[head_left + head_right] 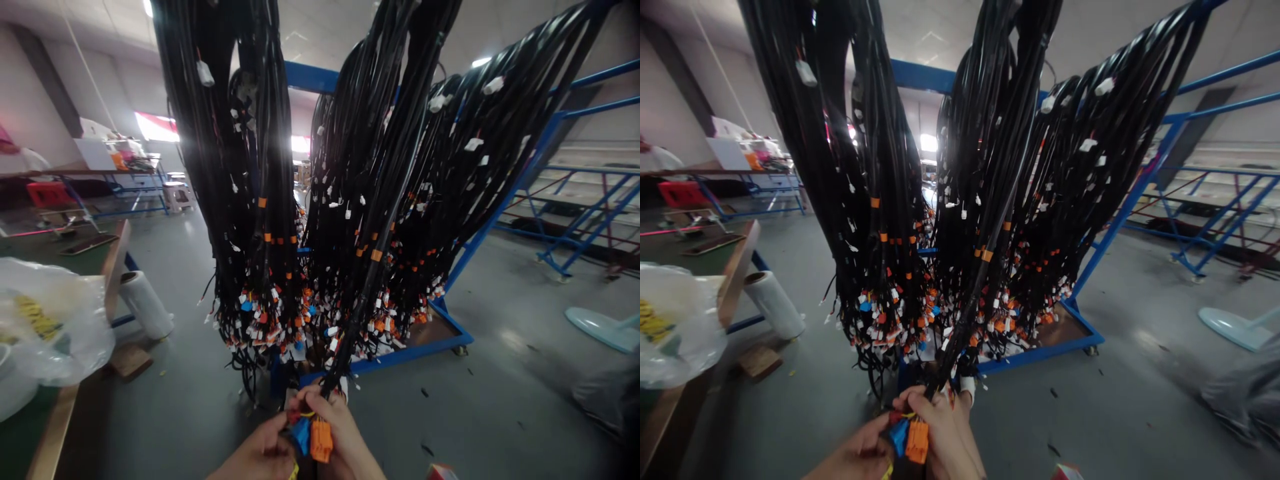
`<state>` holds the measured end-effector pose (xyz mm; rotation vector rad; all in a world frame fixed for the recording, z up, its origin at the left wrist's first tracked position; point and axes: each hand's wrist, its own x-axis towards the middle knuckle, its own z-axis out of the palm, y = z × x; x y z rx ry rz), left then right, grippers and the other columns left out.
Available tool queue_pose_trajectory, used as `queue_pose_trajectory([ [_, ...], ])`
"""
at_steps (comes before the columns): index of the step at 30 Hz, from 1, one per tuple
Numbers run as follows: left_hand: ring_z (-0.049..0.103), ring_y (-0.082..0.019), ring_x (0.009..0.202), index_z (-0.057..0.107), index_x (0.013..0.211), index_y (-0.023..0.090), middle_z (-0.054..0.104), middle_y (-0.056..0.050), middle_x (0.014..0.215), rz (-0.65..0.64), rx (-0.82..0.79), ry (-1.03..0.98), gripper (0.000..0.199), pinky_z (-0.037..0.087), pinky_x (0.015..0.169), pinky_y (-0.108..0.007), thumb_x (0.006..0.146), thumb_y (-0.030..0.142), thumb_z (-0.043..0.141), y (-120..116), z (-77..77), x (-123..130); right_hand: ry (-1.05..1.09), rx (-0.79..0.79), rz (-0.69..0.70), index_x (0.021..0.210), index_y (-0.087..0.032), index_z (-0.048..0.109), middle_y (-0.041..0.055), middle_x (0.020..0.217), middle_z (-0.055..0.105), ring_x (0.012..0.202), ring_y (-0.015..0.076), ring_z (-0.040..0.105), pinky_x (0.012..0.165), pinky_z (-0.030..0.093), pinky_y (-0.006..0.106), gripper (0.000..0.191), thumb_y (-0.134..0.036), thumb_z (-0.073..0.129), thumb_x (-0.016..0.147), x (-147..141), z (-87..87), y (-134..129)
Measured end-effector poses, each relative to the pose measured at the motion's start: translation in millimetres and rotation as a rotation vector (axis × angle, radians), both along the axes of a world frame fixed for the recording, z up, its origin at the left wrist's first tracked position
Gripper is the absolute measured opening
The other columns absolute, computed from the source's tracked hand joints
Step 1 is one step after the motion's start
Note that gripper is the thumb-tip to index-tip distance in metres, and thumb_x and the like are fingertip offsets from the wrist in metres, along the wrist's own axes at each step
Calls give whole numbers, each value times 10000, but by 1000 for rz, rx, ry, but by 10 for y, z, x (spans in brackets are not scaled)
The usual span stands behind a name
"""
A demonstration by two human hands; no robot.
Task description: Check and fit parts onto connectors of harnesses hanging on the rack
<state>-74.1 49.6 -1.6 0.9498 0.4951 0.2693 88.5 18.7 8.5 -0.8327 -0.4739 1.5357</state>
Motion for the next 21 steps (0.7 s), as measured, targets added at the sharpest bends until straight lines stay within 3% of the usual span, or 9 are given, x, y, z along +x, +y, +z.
queue_pose_trajectory([
  [3, 356, -26, 462, 433, 1241, 233, 498, 28, 652, -43, 77, 24, 713, 194, 445, -164, 644, 449, 757, 54, -25, -30, -111, 39, 109, 800, -109, 698, 91, 764, 689, 739, 190, 640, 739, 454, 316, 309, -351, 776, 625, 131, -26, -3],
  [5, 389, -30, 478, 515, 1070, 195, 521, 16, 660, -70, 113, 20, 550, 214, 452, -159, 647, 455, 752, 86, -62, -39, -187, 50, 158, 789, -111, 704, 94, 794, 692, 774, 185, 634, 756, 443, 300, 290, -322, 789, 609, 230, -39, -15],
  [8, 404, -30, 462, 514, 903, 174, 543, 12, 644, -73, 118, 34, 440, 210, 434, -156, 660, 463, 738, 100, -104, -36, -247, 7, 153, 736, -121, 698, 71, 742, 681, 706, 164, 619, 695, 443, 274, 244, -301, 794, 602, 338, -46, -28],
  [12, 413, -30, 432, 505, 884, 169, 583, -5, 653, -29, 71, 77, 398, 182, 402, -162, 704, 467, 698, 45, -65, -15, -206, -46, 73, 699, -122, 678, 55, 680, 662, 632, 140, 599, 619, 437, 245, 251, -328, 791, 612, 318, -46, -20],
  [16, 411, -26, 438, 514, 842, 154, 564, -6, 654, 95, 1, 70, 410, 133, 398, -174, 677, 467, 720, -12, 22, 11, -146, -49, 64, 686, -114, 671, 39, 660, 650, 620, 123, 590, 610, 446, 233, 273, -311, 821, 569, 200, 9, -35],
  [21, 422, -27, 473, 525, 843, 151, 546, -3, 697, 165, -29, 9, 391, 130, 411, -180, 657, 408, 754, 13, 82, 18, -39, -228, 115, 798, -150, 654, 48, 745, 679, 658, 172, 628, 583, 504, 305, 273, -343, 769, 642, 191, 155, -94],
])
